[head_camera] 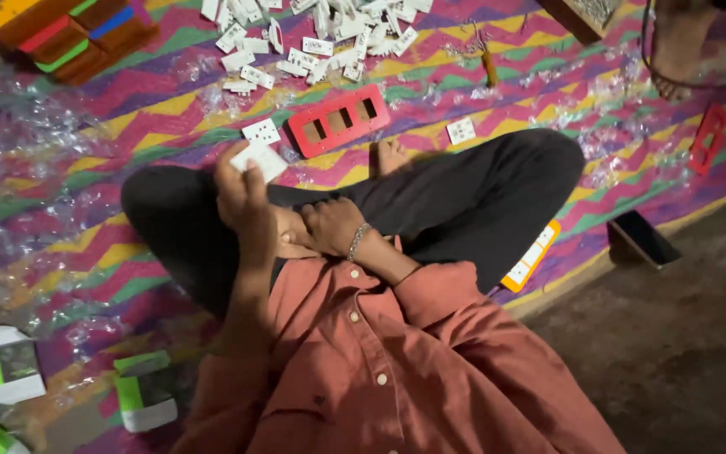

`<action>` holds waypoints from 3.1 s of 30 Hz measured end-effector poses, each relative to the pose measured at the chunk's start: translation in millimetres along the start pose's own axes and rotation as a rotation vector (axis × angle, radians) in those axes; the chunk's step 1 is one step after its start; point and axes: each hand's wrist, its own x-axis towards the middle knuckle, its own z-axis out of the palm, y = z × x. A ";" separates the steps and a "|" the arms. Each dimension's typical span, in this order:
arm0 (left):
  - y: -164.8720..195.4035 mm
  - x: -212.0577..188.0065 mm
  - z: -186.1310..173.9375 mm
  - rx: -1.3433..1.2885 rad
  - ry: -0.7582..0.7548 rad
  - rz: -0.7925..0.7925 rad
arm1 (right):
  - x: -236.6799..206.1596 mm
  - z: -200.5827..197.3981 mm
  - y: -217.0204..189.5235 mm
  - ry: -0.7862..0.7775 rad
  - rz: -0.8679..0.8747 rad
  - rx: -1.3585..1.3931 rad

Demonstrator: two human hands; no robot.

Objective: The person sits cross-legged on a mat and assembles electrical sockets by inserting white socket modules into yellow and red plastic frames. They pick modules from a pile, align them into the frame slots, and press them into place, occasionally adjusting the fit.

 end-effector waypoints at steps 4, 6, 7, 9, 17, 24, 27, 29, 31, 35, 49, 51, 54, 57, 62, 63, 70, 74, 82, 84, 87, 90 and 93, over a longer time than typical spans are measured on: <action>-11.1 35.7 38.0 0.024 0.016 -0.291 | 8.4 -32.2 30.3 0.054 -0.218 0.183; -21.6 50.2 58.6 -0.119 -0.044 -0.314 | 4.9 -60.9 54.4 -0.099 -0.112 0.385; -27.9 58.0 69.3 -0.225 -0.081 -0.289 | 11.7 -77.1 70.5 -0.197 0.025 0.469; -40.9 67.1 97.8 -0.444 -0.149 -0.243 | 30.0 -105.2 105.5 0.145 0.142 0.422; -86.5 99.1 165.6 -0.495 -0.477 -0.398 | 104.6 -92.1 194.9 0.182 0.202 1.375; -92.2 103.0 153.4 -0.246 -0.516 -0.280 | 119.5 -54.7 221.5 0.123 0.298 1.396; -87.9 103.7 152.2 0.576 -0.351 0.220 | 123.6 -57.7 237.8 0.258 0.326 1.378; -86.2 103.2 151.4 0.642 -0.410 0.215 | 125.1 -59.9 244.6 0.346 0.309 1.367; -86.6 100.6 150.1 0.728 -0.489 0.142 | 125.2 -61.2 247.2 0.328 0.301 1.407; -96.5 93.0 148.1 0.863 -0.602 0.039 | 124.0 -62.8 244.0 0.354 0.248 1.465; -91.9 97.7 144.6 0.486 -0.507 0.332 | 107.9 -57.5 253.7 0.326 0.460 1.709; -84.5 98.5 141.3 0.434 -0.485 0.377 | 107.1 -60.5 251.6 0.376 0.371 1.556; -80.9 98.7 138.4 0.227 -0.564 0.036 | 106.8 -76.2 239.2 0.348 0.157 1.280; -85.3 97.7 137.6 0.059 -0.566 0.056 | 102.7 -101.4 219.2 0.047 0.193 1.111; -96.2 97.9 139.9 0.056 -0.742 -0.099 | 117.4 -118.4 186.3 -0.097 -0.104 0.686; -98.3 99.6 140.2 0.057 -0.790 -0.175 | 120.7 -117.7 183.0 -0.055 -0.155 0.688; -114.8 99.9 142.0 -0.147 -0.859 -0.202 | 114.7 -107.7 178.0 0.024 -0.133 0.506; -124.9 101.6 147.0 -0.195 -0.764 0.074 | 117.1 -111.3 170.9 0.355 -0.322 0.476; -123.0 101.2 147.9 -0.531 -0.592 -0.421 | 125.2 -126.7 179.6 -0.023 0.312 0.360; -121.9 99.5 147.8 -0.227 -0.584 -0.320 | 118.7 -115.9 180.6 0.069 0.236 0.374; -121.0 94.9 146.7 0.066 -0.427 -0.011 | 110.1 -99.2 193.3 0.192 -0.022 0.488; -120.7 89.4 137.6 0.017 -0.516 -0.130 | 104.1 -101.7 231.6 0.116 -0.073 0.674; -120.5 91.8 130.4 -0.012 -0.361 -0.127 | 104.8 -127.8 291.5 0.227 0.174 0.465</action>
